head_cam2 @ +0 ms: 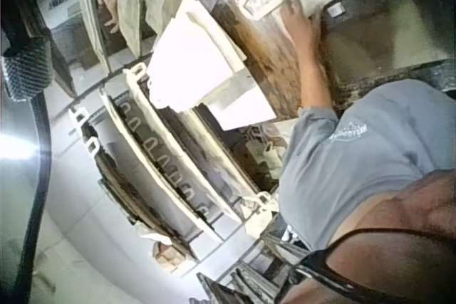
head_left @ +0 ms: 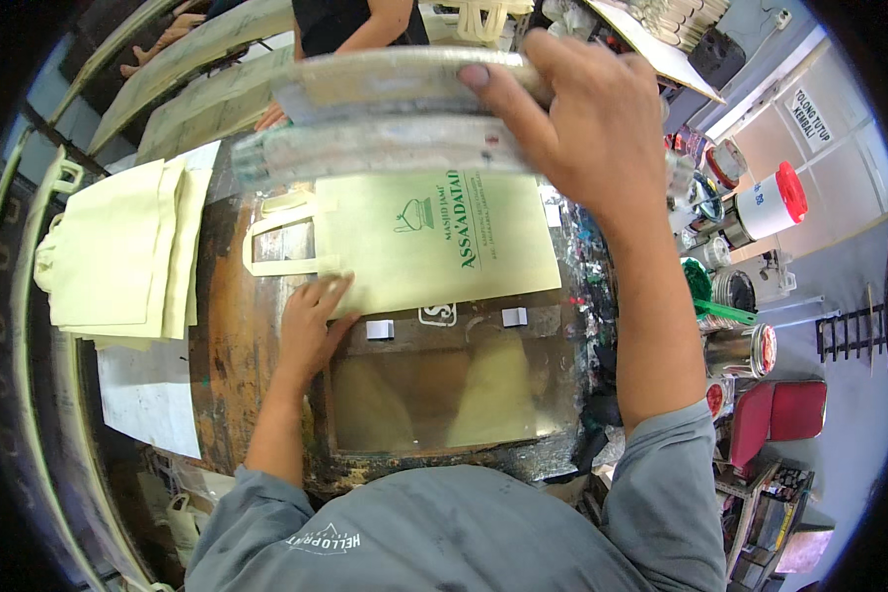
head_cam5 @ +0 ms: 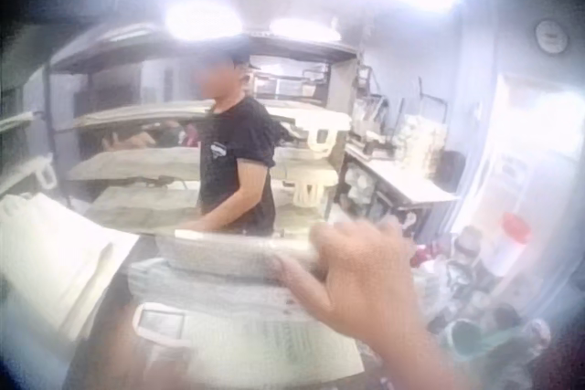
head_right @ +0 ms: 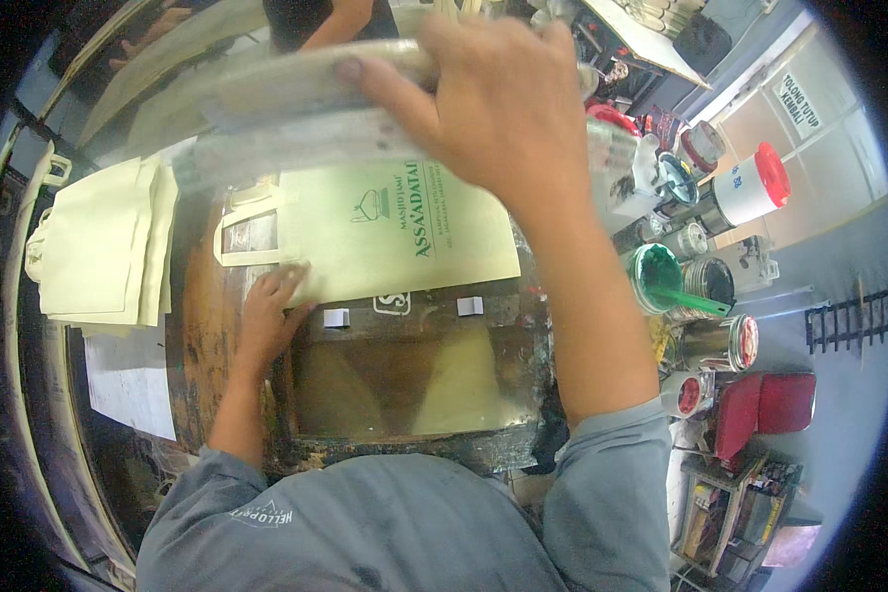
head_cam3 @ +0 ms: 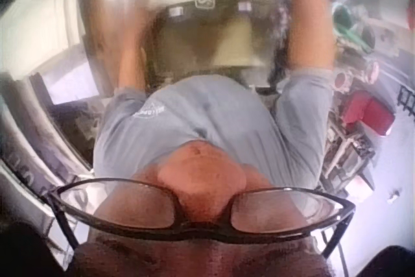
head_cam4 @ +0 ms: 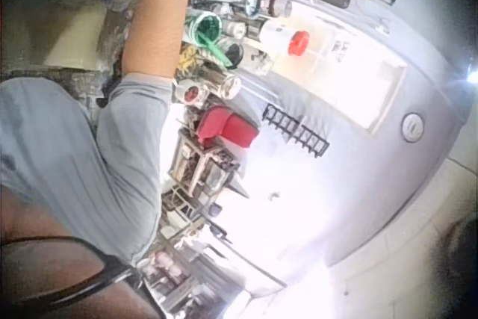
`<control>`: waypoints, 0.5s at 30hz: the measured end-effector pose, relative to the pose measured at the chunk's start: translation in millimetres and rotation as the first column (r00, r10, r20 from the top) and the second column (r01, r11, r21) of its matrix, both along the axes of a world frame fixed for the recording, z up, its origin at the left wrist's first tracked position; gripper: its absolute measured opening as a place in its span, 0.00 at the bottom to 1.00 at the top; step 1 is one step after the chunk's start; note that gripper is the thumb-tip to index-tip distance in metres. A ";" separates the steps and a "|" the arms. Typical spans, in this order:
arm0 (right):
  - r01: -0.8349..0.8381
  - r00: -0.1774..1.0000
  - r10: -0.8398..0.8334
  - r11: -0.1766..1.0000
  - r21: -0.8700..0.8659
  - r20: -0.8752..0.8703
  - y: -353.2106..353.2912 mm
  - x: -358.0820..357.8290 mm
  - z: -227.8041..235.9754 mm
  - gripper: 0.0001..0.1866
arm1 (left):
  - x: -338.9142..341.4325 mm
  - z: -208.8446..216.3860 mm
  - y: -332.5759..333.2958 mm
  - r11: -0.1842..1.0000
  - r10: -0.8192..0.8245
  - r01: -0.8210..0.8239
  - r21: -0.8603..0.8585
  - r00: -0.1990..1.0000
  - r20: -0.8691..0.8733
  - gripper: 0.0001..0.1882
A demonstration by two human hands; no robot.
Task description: The person applies green ink to a screen using a stirring stick, uses a squeegee to print a logo onto yellow tote bags, and then lifts the bags to stack them aside.
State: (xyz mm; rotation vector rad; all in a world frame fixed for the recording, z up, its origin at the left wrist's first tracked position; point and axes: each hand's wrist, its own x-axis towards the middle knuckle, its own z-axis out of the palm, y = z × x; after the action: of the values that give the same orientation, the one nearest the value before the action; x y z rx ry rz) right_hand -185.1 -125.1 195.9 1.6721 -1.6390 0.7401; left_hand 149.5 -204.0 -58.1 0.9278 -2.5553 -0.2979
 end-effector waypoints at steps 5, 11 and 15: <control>0.051 0.996 -0.055 0.997 0.062 0.068 -12.2 5.7 16.0 0.36 | 3.2 -10.1 -42.7 0.937 -0.317 0.342 -0.078 0.921 0.227 0.17; 0.043 0.994 -0.054 0.993 0.114 0.097 -15.1 -5.3 20.9 0.33 | -24.1 139.0 -101.9 0.802 -0.300 0.461 -0.379 0.861 0.410 0.18; 0.109 0.988 -0.130 0.970 0.219 0.085 2.3 7.6 19.2 0.30 | 29.5 166.2 -131.6 0.798 -0.294 0.423 -0.429 0.895 0.335 0.17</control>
State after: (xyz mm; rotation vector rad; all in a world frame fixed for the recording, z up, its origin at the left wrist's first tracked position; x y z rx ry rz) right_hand -177.5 -122.8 215.1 1.6876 -1.9295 0.6127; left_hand 179.0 -335.6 108.1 0.2881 -2.8231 0.3931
